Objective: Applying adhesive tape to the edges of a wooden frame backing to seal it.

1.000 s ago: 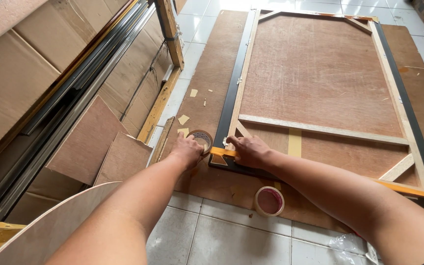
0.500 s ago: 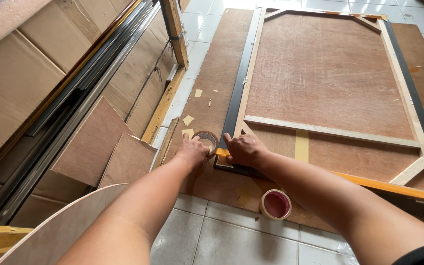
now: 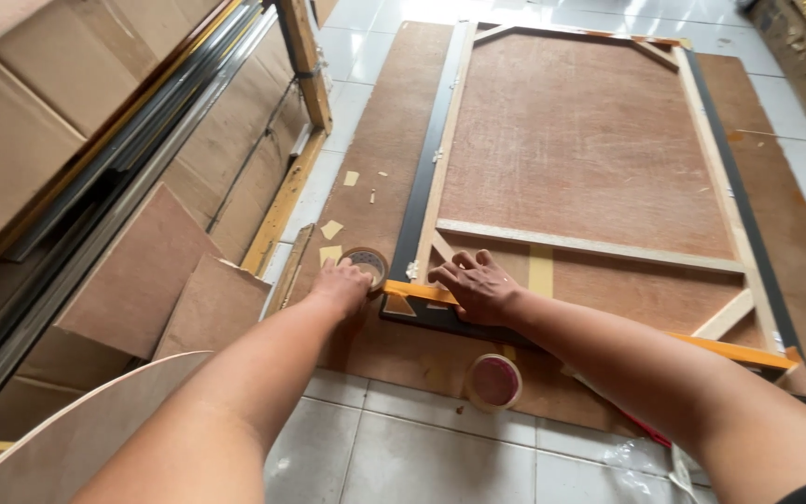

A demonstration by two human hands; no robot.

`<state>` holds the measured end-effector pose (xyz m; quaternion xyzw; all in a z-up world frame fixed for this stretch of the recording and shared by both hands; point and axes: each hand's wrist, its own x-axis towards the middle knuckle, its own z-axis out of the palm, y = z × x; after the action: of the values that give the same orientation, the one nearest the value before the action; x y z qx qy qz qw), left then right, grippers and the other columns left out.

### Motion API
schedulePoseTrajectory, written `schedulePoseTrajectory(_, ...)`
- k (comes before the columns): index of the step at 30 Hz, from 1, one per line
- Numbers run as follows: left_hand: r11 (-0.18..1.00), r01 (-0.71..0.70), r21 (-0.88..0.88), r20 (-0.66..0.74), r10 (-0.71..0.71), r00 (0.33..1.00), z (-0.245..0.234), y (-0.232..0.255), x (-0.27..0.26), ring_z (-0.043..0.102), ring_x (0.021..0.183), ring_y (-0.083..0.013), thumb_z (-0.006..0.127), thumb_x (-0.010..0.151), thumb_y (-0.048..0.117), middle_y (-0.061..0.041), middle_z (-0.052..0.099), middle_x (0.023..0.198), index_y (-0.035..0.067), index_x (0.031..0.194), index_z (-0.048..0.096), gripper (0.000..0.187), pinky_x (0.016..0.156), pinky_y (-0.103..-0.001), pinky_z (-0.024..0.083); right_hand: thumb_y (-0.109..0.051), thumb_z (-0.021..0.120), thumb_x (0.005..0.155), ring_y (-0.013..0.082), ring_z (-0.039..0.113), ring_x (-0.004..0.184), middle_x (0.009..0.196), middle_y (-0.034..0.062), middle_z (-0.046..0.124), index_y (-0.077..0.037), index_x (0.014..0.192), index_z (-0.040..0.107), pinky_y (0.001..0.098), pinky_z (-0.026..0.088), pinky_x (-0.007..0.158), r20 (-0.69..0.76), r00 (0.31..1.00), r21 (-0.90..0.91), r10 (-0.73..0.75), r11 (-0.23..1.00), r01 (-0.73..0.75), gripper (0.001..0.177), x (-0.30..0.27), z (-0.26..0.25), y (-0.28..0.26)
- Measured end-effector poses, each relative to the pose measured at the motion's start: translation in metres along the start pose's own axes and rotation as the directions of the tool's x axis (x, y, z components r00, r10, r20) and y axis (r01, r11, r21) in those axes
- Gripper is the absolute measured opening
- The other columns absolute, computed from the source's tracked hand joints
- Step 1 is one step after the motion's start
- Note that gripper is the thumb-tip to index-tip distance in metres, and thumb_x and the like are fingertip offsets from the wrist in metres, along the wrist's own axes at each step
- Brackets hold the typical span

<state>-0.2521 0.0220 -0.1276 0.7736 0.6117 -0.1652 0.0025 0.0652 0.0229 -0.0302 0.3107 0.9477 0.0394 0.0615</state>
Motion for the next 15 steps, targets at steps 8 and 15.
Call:
schedulePoseTrajectory(8, 0.919, -0.305, 0.251, -0.475, 0.391, 0.788, -0.094, 0.047, -0.025, 0.061, 0.116, -0.0262, 0.075, 0.094, 0.067, -0.004, 0.061, 0.109, 0.017, 0.123, 0.062, 0.059, 0.094, -0.046, 0.049, -0.054, 0.075, 0.093, 0.0243, 0.073, 0.094, 0.086, -0.003, 0.068, -0.026, 0.107, 0.067, 0.0425, 0.055, 0.085, -0.31, 0.942, 0.129, 0.129, 0.987, -0.093, 0.032, -0.115, 0.039, 0.08)
schedulePoseTrajectory(15, 0.754, -0.625, 0.202, -0.394, 0.647, 0.653, -0.123, 0.16, -0.004, 0.061, 0.115, -0.0294, 0.069, 0.1, 0.063, -0.004, 0.06, 0.112, 0.019, 0.12, 0.06, 0.049, 0.092, -0.048, 0.052, -0.067, 0.06, 0.1, 0.0311, 0.082, 0.079, 0.073, -0.0002, 0.079, -0.028, 0.08, 0.07, 0.0463, 0.064, 0.073, 0.093, 0.965, 0.131, 0.247, 0.957, -0.257, 0.044, -0.265, 0.058, 0.091)
